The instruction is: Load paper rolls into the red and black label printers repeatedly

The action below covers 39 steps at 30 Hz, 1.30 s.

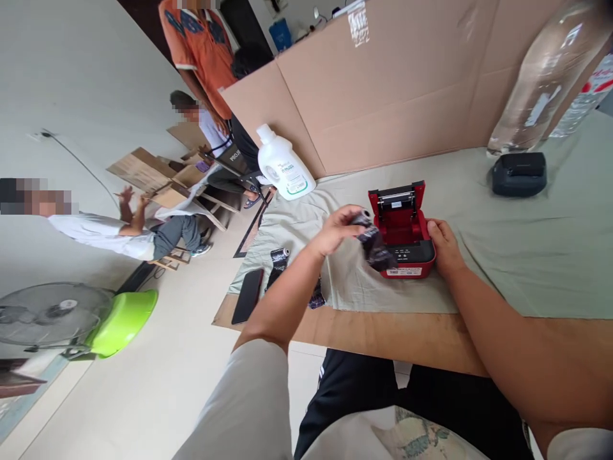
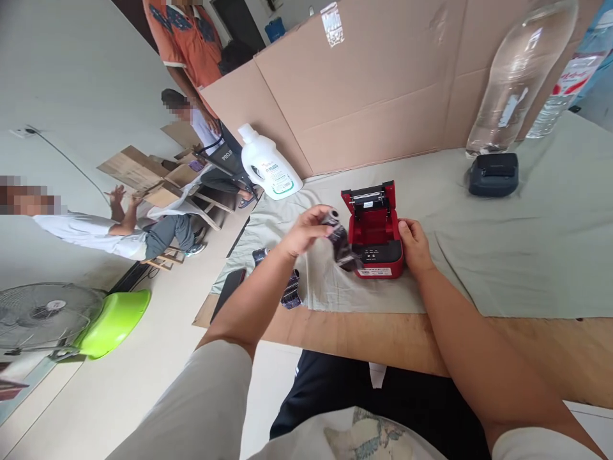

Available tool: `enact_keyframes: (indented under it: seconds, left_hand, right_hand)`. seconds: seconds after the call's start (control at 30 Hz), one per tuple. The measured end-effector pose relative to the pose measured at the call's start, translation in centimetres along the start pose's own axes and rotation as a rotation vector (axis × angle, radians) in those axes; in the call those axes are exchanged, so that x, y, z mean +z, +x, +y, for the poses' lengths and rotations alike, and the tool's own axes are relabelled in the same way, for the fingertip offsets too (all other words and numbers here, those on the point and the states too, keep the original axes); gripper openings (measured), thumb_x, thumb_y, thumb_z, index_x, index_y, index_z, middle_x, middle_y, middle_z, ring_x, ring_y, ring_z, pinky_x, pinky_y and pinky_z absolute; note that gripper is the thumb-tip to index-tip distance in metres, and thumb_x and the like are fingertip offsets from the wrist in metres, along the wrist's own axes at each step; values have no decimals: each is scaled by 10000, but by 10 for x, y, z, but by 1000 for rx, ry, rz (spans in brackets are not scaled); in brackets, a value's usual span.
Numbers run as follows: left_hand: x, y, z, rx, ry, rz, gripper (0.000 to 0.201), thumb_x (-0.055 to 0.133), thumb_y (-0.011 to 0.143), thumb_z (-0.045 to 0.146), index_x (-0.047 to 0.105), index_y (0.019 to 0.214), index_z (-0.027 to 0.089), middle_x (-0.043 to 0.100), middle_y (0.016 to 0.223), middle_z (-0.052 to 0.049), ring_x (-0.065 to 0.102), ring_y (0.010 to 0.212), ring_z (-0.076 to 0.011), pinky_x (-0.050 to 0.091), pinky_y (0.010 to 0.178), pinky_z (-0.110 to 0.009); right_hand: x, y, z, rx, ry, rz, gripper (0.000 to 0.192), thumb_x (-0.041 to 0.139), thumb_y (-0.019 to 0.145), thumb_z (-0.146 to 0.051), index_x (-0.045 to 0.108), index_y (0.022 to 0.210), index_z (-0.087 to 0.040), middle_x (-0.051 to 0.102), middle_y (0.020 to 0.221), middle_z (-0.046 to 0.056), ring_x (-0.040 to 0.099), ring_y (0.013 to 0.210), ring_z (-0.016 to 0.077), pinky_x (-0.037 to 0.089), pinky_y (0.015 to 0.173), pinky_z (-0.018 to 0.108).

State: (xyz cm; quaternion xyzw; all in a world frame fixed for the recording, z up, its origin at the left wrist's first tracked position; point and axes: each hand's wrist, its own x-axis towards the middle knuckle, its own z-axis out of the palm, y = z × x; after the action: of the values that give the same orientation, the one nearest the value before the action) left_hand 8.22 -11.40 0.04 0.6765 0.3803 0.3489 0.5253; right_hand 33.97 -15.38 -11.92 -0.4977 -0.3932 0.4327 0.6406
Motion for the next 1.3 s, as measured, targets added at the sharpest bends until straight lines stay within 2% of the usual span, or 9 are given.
enact_keyframes:
  seconds: [0.1,0.23,0.33,0.47,0.67,0.87,1.0,1.17,1.3]
  left_hand:
    - [-66,-22,-11,-255,101,110,536,777,597,354,654,1077,151,677,893,-33,555,626,-109,391,526,-219]
    - [-125,-49,-41,-523,659,200,474,744,583,279,726,1038,149,726,879,-48,650,805,-210,508,736,-304]
    - [-143,-62,-61,-571,867,250,415,766,552,248,759,964,202,748,984,-50,638,1061,-296,478,974,-365]
    - [-163,-74,-68,-583,971,374,485,686,684,341,704,1153,220,663,1292,-76,547,1265,-292,403,1099,-376]
    - [-184,-97,-65,-712,1008,301,392,645,563,185,734,944,201,749,927,-30,671,986,-267,518,880,-318]
    - [-182,-106,-50,-713,1091,298,361,628,487,130,659,841,195,710,835,-22,648,934,-269,486,788,-295]
    - [-172,-90,2,-743,1068,262,325,671,466,167,613,784,200,647,690,-13,642,796,-271,479,669,-308]
    - [-89,-73,97,-627,467,-359,431,810,506,334,697,903,211,689,823,-43,630,736,-222,492,621,-288]
    - [-7,-50,120,-507,235,-787,402,836,557,315,726,927,202,718,867,-73,649,763,-230,506,658,-297]
  right_hand:
    - [1,-2,-3,-1,-10,18,470,631,790,-687,653,1002,-268,712,983,30,669,903,230,554,847,443]
    - [2,-3,-7,0,-20,51,462,650,769,-690,652,957,-268,710,967,43,670,885,243,560,812,453]
    - [2,-4,-8,-12,-43,47,461,643,768,-696,648,949,-272,711,960,45,672,897,253,561,799,454]
    - [2,-4,-8,1,-50,28,474,625,773,-705,635,953,-267,712,932,35,676,878,245,561,796,448]
    - [2,-2,-5,13,-37,47,456,650,758,-703,645,931,-282,716,937,35,673,871,255,558,837,482]
    - [2,0,-2,-19,-24,28,461,625,776,-701,632,943,-271,708,928,46,658,882,257,550,810,453]
    - [3,0,-3,5,-30,21,487,611,779,-707,617,951,-251,697,920,27,645,874,225,540,826,426]
    - [5,-1,-5,31,-24,33,523,600,772,-728,616,971,-245,695,966,30,635,905,211,533,849,407]
    - [4,-1,-2,25,-45,36,538,577,776,-739,615,970,-239,693,972,32,632,907,208,528,857,409]
